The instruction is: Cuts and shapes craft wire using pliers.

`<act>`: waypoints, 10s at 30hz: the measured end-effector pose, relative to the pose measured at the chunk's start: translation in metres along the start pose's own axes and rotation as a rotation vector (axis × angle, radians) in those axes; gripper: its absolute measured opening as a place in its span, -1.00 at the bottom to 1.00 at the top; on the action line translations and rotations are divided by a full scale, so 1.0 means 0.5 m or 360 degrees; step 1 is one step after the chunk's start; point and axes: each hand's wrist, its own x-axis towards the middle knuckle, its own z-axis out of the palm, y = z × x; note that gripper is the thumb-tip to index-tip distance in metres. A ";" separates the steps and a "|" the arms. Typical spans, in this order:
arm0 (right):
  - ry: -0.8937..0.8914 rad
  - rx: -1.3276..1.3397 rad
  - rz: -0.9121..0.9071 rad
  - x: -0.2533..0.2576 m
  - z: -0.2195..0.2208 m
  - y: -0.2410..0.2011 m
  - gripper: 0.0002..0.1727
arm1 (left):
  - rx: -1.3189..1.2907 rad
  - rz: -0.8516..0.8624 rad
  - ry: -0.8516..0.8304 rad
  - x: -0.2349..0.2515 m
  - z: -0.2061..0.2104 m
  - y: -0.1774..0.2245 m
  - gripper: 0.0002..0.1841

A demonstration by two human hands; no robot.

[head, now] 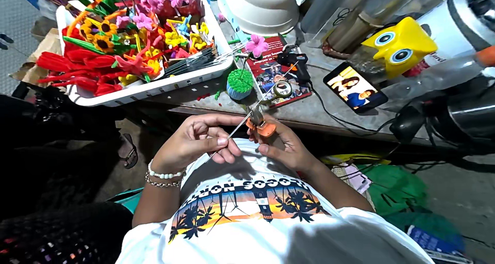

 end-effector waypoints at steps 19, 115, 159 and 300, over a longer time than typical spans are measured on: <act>0.0058 -0.0181 -0.0035 -0.001 -0.007 -0.005 -0.61 | -0.0212 -0.0055 -0.0106 0.004 -0.005 -0.004 -0.55; 0.0285 -0.0662 0.0968 0.024 0.044 0.071 -0.74 | 0.2187 -0.0430 0.0430 0.024 -0.017 -0.059 -0.63; 0.0183 0.0248 0.1207 -0.010 -0.006 0.128 -0.88 | 0.2313 -0.0410 0.0815 0.079 -0.021 -0.164 -0.79; -0.0089 -0.2406 0.1859 0.250 -0.581 0.107 -0.85 | 0.2440 0.0818 0.1323 0.125 -0.215 -0.159 -0.72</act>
